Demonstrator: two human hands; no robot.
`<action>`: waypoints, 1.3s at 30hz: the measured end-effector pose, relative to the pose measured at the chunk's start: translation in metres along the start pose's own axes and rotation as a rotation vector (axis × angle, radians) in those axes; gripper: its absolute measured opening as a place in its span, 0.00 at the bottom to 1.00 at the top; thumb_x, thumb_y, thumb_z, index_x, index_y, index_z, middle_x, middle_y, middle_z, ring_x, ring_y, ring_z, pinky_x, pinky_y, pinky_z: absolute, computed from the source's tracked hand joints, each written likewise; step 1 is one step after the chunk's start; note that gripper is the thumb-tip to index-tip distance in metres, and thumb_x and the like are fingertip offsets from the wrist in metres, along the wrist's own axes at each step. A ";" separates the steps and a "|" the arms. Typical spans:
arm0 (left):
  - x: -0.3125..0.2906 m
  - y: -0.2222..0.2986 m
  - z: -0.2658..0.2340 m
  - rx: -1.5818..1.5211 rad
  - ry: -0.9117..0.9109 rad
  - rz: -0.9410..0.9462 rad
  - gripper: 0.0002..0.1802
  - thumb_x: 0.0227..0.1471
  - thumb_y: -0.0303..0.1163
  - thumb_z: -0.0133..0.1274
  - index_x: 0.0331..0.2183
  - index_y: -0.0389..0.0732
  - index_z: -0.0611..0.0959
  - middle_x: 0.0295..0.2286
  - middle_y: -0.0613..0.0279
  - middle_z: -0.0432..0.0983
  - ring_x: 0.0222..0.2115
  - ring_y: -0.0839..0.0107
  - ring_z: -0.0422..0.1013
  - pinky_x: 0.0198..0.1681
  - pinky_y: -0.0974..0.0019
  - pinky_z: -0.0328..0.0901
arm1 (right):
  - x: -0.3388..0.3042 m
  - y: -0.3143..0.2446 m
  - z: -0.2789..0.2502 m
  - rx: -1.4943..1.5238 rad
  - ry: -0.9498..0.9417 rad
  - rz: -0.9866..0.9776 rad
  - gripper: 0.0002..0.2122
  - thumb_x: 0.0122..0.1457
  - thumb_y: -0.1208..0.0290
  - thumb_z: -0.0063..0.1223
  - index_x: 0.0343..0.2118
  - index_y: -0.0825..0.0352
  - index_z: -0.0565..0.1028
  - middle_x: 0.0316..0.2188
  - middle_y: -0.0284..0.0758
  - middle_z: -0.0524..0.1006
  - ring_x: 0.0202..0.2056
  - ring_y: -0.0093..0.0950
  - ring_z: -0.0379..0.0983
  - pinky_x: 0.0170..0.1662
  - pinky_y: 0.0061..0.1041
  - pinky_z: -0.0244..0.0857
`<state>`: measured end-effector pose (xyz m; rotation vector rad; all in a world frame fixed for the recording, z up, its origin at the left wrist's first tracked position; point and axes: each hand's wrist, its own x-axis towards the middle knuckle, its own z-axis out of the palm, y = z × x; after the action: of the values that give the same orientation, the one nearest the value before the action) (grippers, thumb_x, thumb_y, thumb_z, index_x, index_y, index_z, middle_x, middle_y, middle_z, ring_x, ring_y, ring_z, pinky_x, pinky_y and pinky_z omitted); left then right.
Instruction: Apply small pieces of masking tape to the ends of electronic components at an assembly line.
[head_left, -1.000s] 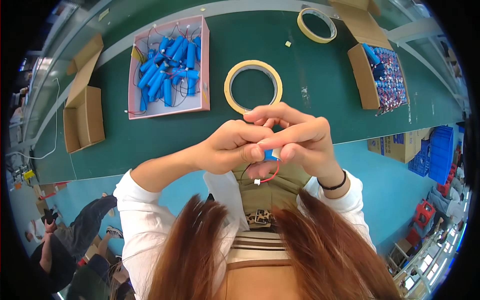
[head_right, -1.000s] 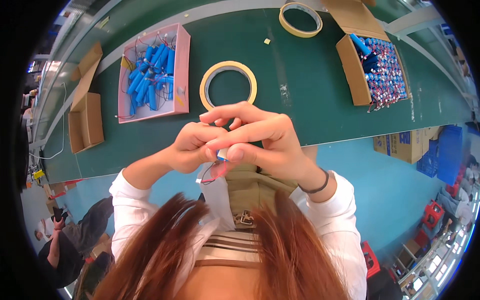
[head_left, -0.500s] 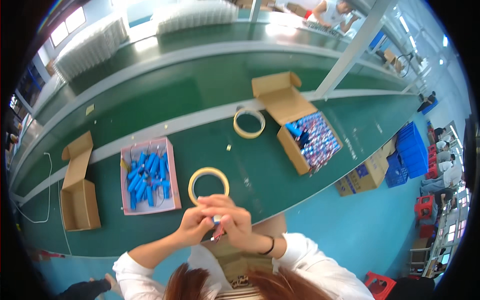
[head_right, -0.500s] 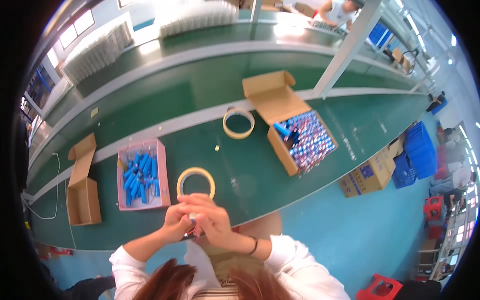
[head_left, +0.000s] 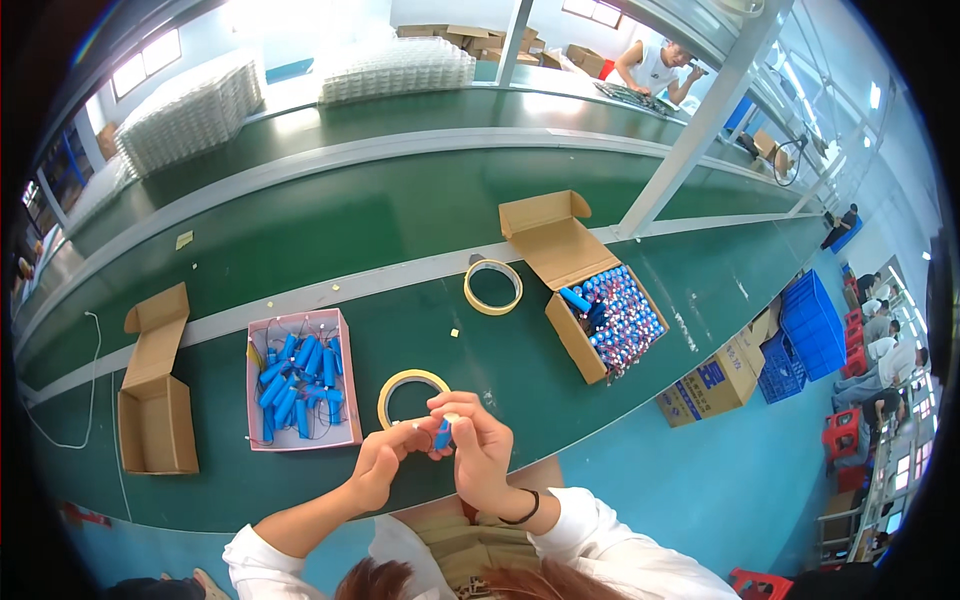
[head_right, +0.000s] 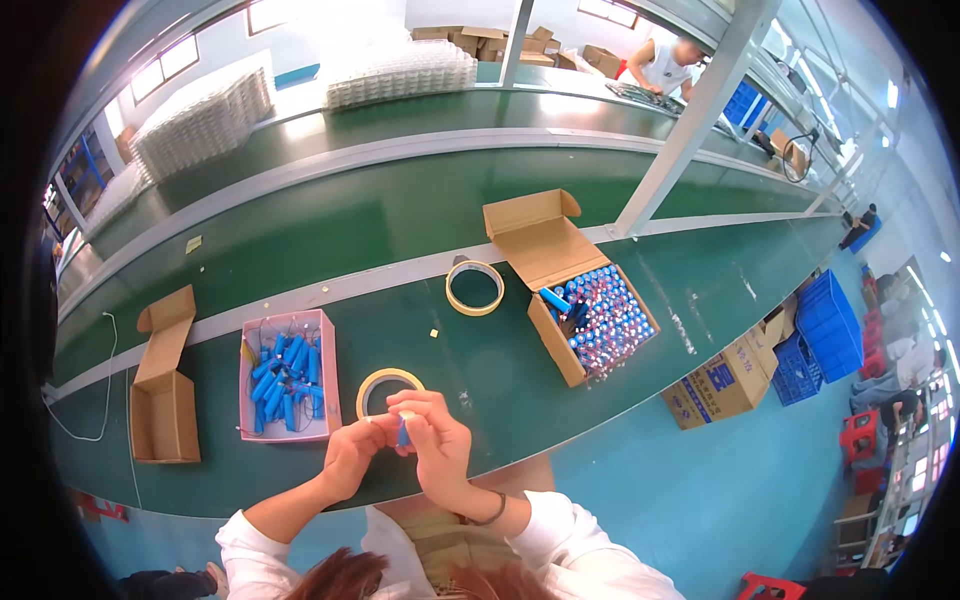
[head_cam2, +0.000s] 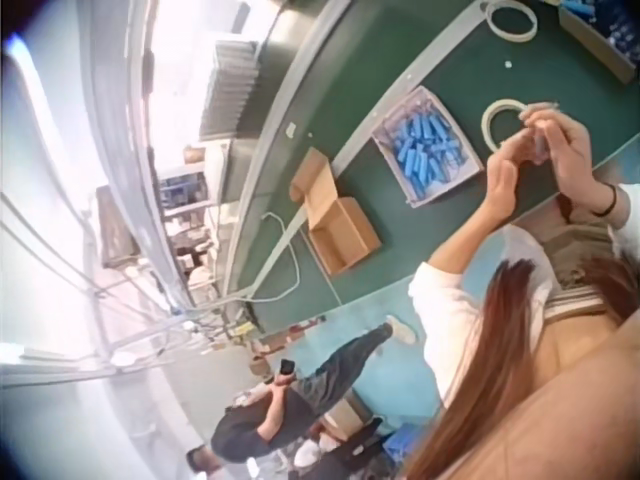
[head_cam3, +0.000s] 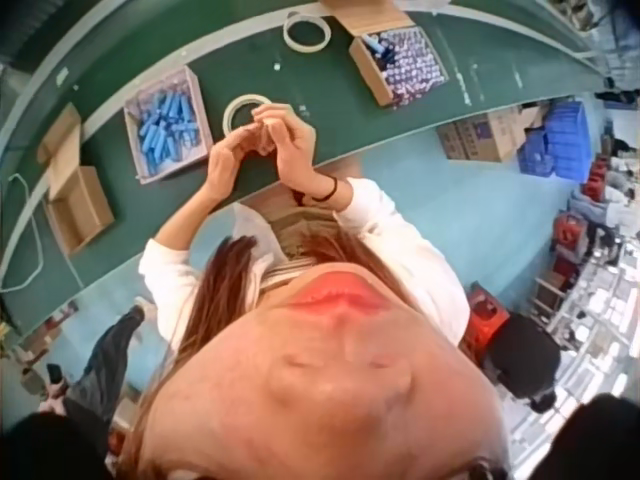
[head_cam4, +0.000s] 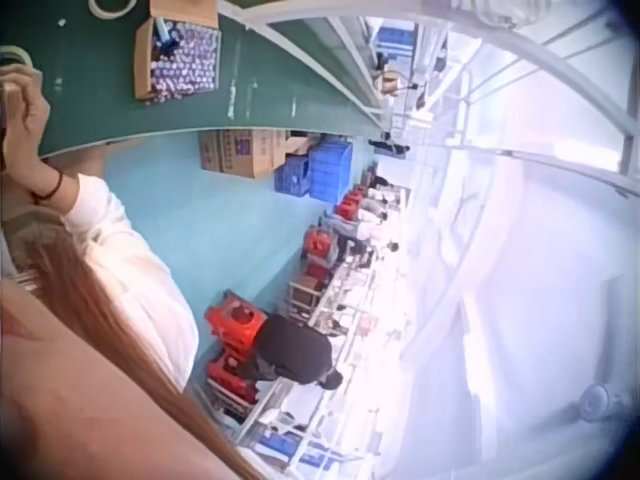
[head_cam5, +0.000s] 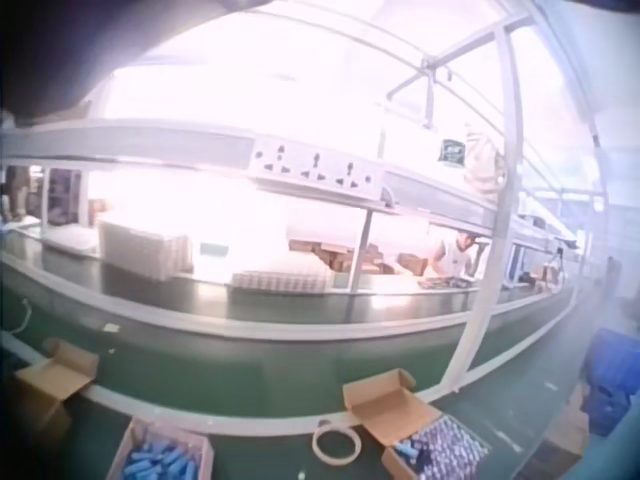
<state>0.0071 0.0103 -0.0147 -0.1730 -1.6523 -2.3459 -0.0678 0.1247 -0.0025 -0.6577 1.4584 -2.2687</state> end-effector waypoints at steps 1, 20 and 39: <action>0.001 0.002 0.002 0.010 0.009 0.058 0.36 0.48 0.52 0.48 0.44 0.27 0.68 0.31 0.56 0.71 0.32 0.71 0.69 0.39 0.67 0.64 | 0.001 -0.001 0.000 0.026 -0.006 -0.025 0.10 0.58 0.71 0.39 0.33 0.72 0.72 0.40 0.38 0.69 0.26 0.17 0.66 0.27 0.16 0.61; -0.008 0.015 -0.006 0.016 0.190 -0.185 0.09 0.45 0.24 0.54 0.29 0.28 0.76 0.21 0.59 0.73 0.21 0.75 0.71 0.22 0.76 0.67 | -0.006 0.000 0.014 -0.024 -0.130 -0.001 0.08 0.55 0.77 0.44 0.35 0.75 0.71 0.37 0.40 0.68 0.26 0.21 0.67 0.25 0.16 0.64; -0.002 0.019 -0.018 0.638 0.292 0.368 0.11 0.37 0.19 0.58 0.29 0.29 0.77 0.26 0.55 0.75 0.24 0.75 0.71 0.25 0.77 0.64 | 0.068 -0.017 0.001 -0.376 -0.773 -0.512 0.16 0.47 0.76 0.56 0.39 0.75 0.71 0.37 0.46 0.74 0.38 0.35 0.72 0.41 0.27 0.66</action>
<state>0.0154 -0.0120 -0.0044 -0.0025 -1.9196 -1.4229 -0.1239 0.0945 0.0262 -1.9436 1.3907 -1.6741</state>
